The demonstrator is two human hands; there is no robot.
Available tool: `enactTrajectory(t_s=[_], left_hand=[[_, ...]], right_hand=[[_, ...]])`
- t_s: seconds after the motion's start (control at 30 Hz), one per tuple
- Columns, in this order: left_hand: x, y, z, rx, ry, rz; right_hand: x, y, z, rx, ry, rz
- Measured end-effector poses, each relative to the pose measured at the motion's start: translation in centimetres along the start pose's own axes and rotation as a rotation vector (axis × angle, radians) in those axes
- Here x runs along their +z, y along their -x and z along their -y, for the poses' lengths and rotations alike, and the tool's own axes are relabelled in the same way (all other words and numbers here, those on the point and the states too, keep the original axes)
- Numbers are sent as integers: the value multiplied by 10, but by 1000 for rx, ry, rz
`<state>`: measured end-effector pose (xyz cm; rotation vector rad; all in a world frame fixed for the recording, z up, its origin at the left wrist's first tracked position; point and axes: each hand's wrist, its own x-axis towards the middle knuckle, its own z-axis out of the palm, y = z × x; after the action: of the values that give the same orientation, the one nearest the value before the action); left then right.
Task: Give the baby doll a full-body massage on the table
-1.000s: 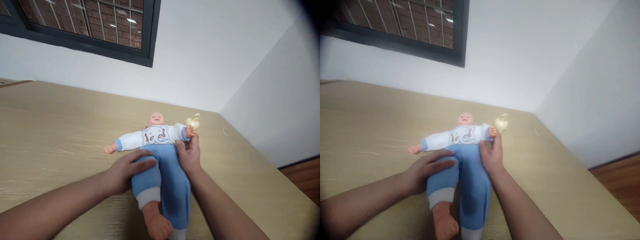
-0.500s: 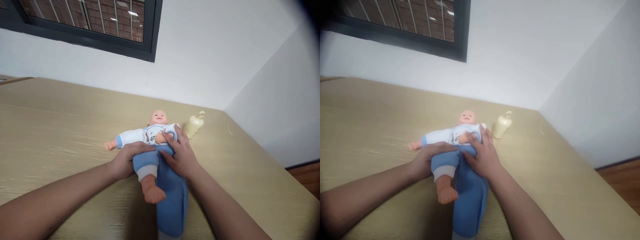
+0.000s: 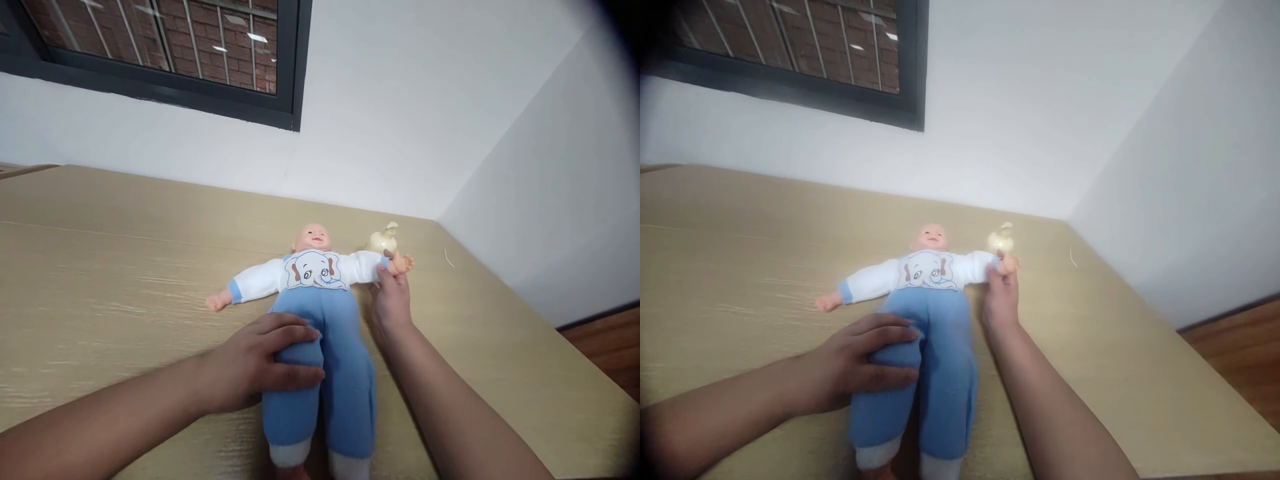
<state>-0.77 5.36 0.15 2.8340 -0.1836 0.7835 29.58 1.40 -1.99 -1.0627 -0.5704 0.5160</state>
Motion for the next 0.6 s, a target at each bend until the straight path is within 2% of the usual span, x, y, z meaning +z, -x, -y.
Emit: enactTrajectory(t_s=[0.07, 0.17, 0.33, 0.47, 0.53, 0.6], left_hand=[[1, 0, -1, 20, -28, 29], [3, 2, 0, 30, -50, 44], [2, 0, -1, 14, -120, 60], [0, -2, -2, 4, -177, 10], [-1, 0, 0, -23, -164, -25], [-2, 3, 3, -60, -97, -58]], right_hand=[[-3, -8, -3, 152, -142, -54], [-8, -17, -6, 348, -224, -122], [-14, -22, -9, 515, -203, -157], [-14, -19, -9, 475, -157, -129], [-12, -16, -6, 356, -121, -128], [-10, -11, -1, 170, -59, -84]])
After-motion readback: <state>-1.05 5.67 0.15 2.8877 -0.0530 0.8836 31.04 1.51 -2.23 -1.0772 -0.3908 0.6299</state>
